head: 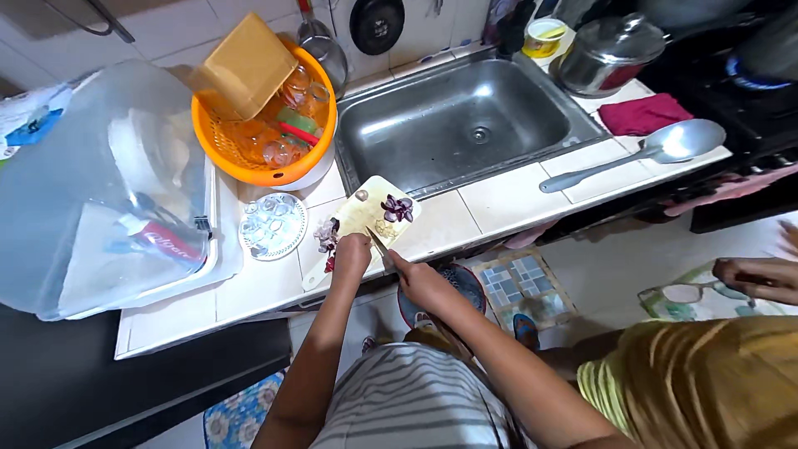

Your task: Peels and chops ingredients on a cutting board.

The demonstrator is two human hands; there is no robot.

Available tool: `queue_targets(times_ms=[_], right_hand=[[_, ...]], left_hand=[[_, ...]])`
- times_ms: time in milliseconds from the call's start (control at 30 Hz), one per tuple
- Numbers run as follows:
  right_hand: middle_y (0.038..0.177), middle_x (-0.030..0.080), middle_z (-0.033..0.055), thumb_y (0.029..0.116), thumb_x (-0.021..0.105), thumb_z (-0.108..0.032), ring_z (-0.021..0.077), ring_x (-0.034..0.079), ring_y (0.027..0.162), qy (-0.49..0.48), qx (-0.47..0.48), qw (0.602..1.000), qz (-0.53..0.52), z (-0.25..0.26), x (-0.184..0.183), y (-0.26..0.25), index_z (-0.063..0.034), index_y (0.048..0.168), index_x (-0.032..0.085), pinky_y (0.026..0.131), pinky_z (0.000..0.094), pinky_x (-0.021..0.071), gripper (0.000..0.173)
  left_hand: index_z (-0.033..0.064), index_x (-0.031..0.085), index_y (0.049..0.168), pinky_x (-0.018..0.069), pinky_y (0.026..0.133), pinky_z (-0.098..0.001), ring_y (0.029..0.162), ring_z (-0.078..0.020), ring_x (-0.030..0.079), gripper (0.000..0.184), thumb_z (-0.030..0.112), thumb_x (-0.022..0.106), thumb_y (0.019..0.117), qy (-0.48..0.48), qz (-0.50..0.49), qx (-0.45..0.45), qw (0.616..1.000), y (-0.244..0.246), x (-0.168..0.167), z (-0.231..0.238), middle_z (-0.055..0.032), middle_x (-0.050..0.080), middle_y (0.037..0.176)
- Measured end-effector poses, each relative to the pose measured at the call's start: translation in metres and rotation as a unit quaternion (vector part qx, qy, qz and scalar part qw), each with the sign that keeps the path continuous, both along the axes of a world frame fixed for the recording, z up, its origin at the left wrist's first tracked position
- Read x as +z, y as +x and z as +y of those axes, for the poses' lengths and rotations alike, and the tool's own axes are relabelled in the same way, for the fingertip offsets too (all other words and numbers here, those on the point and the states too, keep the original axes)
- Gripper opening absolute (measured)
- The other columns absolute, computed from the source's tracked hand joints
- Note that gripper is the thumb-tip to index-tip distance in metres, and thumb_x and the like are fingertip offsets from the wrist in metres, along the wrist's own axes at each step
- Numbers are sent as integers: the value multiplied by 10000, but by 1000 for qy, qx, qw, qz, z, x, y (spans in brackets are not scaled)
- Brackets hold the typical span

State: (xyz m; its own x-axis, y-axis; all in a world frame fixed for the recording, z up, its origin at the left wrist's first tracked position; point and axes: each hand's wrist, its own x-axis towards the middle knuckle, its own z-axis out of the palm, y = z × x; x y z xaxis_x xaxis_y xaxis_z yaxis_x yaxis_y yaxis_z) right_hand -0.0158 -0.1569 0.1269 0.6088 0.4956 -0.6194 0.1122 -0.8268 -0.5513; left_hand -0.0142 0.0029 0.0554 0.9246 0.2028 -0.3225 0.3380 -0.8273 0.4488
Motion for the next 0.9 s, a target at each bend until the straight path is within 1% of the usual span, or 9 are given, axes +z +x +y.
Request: queue_targets(times_ms=[100,200,233,367,500,567,733,833,900], right_hand=[[1362,590,297,1075,372,-40,435,581,1270,-29,22,999,3,4,1,1,-88,1640,204,1070,552,434,592],[1340,604,296,1064,363,-9,441,590,1265,-72,45,996,-3,12,3,-1,-119,1652,163,1048,561,454,631],[1339,605,294,1061,362,-2,440,591,1264,-80,48,996,-1,14,4,0,-121,1654,150,1046,561,455,640],[1341,602,299,1047,369,20,444,583,1273,-90,61,994,2,20,3,7,-97,1649,157,1050,558,452,649],[1340,603,295,1042,361,29,437,580,1278,-100,67,993,7,27,0,12,-92,1647,170,1050,554,450,645],[1332,610,291,1042,362,27,430,587,1273,-102,64,993,4,27,-2,10,-96,1648,169,1047,550,454,647],[1322,613,297,1049,393,0,439,591,1261,-82,60,995,2,20,5,10,-109,1650,165,1050,556,450,653],[1322,612,295,1058,375,-5,438,593,1255,-82,65,995,4,17,11,7,-122,1656,135,1048,553,451,655],[1289,631,288,1055,381,-20,442,614,1219,-77,66,995,-8,14,-1,6,-139,1659,133,1018,567,471,664]], left_hand=[[-11,740,1152,467,1041,-529,1165,-370,657,246,90,551,1029,5,19,-2,1000,2,1,0,-209,715,1176],[-41,737,1067,478,1002,-544,1118,-388,668,225,76,550,1023,9,22,-19,1000,2,2,2,-231,718,1114],[-44,737,1064,480,1004,-541,1118,-386,669,224,74,551,1022,9,24,-23,999,2,2,2,-232,718,1111],[-49,737,1069,474,1018,-534,1125,-384,670,221,69,557,1024,-2,8,-34,999,3,-1,6,-230,719,1126],[-52,740,1066,472,1026,-526,1134,-380,668,217,45,552,1019,-11,-1,-22,1000,1,-2,4,-224,720,1137],[-46,740,1090,466,1042,-517,1153,-375,661,222,38,547,1021,-15,-1,-8,1000,0,-1,3,-218,717,1162],[-42,741,1131,468,1061,-482,1164,-350,665,231,37,554,1021,-40,-44,22,998,-5,-6,2,-206,716,1189],[-47,749,1088,476,1049,-482,1145,-352,673,211,25,567,1008,-40,-63,23,997,-7,-9,4,-208,722,1164],[-41,753,1074,481,1043,-486,1137,-349,678,206,25,571,1003,-38,-66,25,997,-7,-10,4,-202,726,1158]])
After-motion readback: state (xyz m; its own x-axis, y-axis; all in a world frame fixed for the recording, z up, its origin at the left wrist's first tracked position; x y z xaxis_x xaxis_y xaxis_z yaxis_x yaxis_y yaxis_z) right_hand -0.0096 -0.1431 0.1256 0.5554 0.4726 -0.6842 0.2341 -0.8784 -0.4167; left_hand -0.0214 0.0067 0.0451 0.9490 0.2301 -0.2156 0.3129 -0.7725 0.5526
